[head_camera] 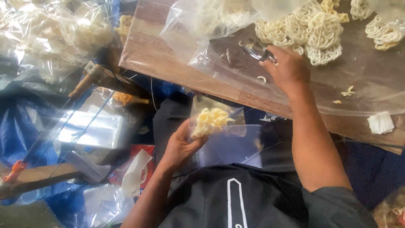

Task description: Manually packaging individual crackers into plastic bags using tongs and a heat sealer.

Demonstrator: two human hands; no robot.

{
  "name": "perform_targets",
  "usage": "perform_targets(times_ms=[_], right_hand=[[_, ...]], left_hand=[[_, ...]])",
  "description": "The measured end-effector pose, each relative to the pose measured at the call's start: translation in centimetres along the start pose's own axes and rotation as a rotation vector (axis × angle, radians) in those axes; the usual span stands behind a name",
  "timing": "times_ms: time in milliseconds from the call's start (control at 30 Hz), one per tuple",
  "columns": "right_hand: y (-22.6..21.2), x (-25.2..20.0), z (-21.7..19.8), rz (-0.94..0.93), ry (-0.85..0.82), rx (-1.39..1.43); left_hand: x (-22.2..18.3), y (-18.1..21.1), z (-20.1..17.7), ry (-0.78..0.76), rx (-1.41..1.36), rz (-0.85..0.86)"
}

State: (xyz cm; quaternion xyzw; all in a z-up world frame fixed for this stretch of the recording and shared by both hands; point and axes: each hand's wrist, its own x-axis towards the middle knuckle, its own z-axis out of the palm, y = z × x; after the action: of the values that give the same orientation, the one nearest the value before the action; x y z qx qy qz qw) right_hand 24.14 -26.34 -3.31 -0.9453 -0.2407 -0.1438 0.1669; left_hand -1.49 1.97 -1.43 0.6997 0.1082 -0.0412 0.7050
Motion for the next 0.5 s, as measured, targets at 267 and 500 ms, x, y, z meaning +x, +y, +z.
perform_targets(times_ms=[267, 500], right_hand=[[-2.5, -3.9, -11.5, 0.086, -0.157, 0.512], [-7.6, -5.4, -17.6, -0.016, -0.427, 0.348]], left_hand=[[1.9, 2.6, 0.1, -0.039, 0.285, -0.043], [3.0, 3.4, 2.9, -0.123, 0.590, 0.061]])
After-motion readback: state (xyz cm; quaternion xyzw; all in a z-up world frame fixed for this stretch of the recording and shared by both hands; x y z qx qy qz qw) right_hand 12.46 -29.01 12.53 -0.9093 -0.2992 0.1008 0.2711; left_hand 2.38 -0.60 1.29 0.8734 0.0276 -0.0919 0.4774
